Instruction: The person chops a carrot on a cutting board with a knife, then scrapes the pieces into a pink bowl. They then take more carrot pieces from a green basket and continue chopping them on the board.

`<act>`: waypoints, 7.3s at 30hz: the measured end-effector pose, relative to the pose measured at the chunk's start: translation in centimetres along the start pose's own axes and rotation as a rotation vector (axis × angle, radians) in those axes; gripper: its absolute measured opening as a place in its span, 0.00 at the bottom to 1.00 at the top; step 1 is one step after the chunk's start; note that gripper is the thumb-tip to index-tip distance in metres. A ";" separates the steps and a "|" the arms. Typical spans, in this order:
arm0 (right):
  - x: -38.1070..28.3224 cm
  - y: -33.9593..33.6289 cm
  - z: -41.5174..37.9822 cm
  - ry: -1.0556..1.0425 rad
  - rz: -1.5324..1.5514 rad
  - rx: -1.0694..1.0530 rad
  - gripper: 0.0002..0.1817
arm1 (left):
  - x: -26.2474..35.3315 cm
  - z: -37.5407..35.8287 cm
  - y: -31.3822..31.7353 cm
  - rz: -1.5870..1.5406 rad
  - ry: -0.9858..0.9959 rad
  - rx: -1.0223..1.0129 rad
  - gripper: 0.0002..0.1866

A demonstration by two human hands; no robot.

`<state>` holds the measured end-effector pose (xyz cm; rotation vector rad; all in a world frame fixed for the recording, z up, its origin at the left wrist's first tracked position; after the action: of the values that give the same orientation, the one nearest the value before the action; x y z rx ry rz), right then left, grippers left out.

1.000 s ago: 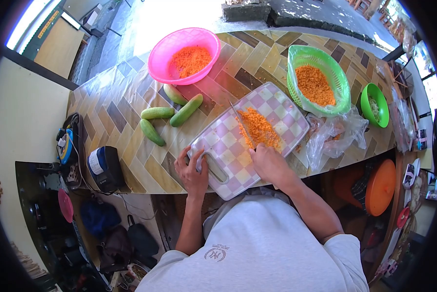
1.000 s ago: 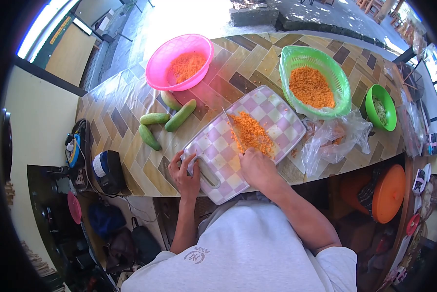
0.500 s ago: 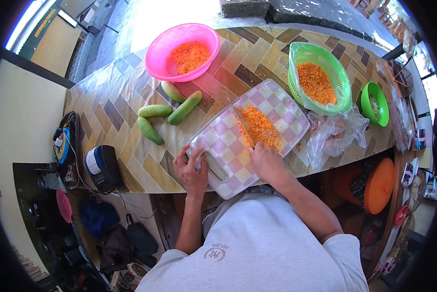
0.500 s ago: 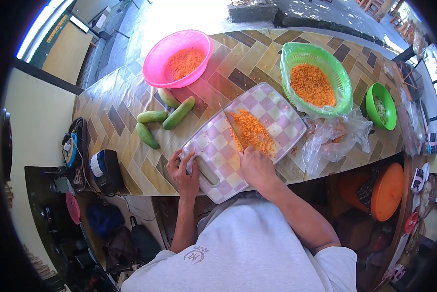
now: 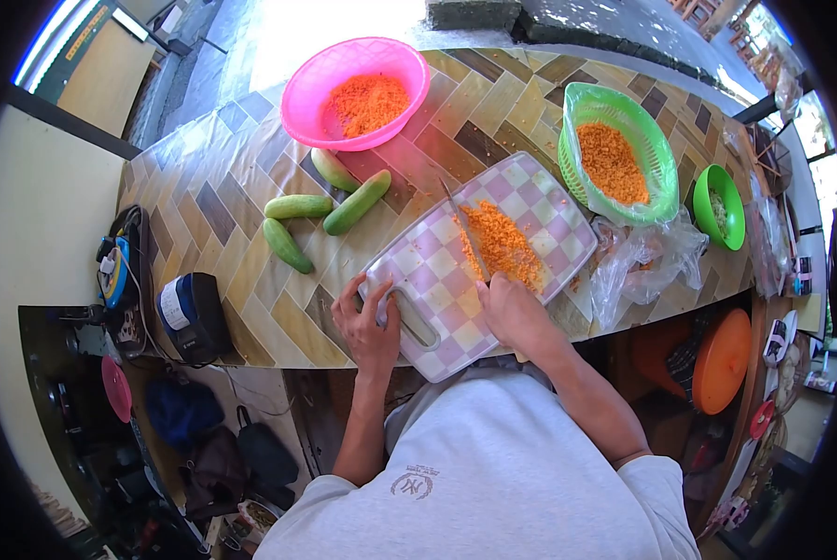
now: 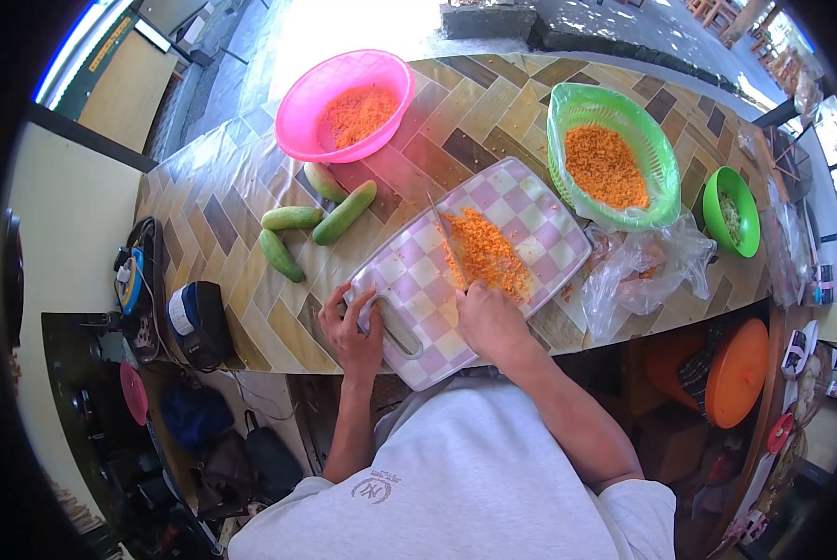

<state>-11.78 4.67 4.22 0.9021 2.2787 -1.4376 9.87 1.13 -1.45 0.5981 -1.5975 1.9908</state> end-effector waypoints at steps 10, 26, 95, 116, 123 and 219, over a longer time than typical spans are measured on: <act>-0.7 -0.6 0.0 0.005 0.060 -0.008 0.24 | -0.3 0.1 0.2 -0.028 0.000 -0.013 0.19; -1.0 0.2 0.0 -0.028 -0.038 0.026 0.24 | -0.2 0.0 0.3 -0.015 0.006 -0.018 0.19; 8.5 -10.7 -10.6 -0.324 -0.251 0.037 0.21 | 13.5 1.4 8.5 0.200 0.404 -0.473 0.34; 14.2 -8.9 -6.1 -0.388 0.141 0.112 0.15 | 13.4 3.2 7.1 0.193 0.217 -0.060 0.17; 14.2 -9.7 -4.4 -0.436 0.140 0.127 0.15 | 11.8 5.6 9.0 0.255 0.243 -0.310 0.33; 13.6 -11.6 -2.6 -0.321 0.995 -0.276 0.16 | 2.6 -6.3 -1.2 -2.031 -0.903 -0.390 0.23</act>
<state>-29.37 8.16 6.03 1.3109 1.3722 -0.7212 8.50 7.80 -0.31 1.9081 -0.6697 -0.1593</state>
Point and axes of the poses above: each hand's wrist, its own z-axis towards the middle knuckle, its own y-axis out of the palm, x = y × z, the point moved 2 cm from there along z, towards the middle knuckle, and after that the axes turned 11 degrees about -y, right-handed, at the moved point
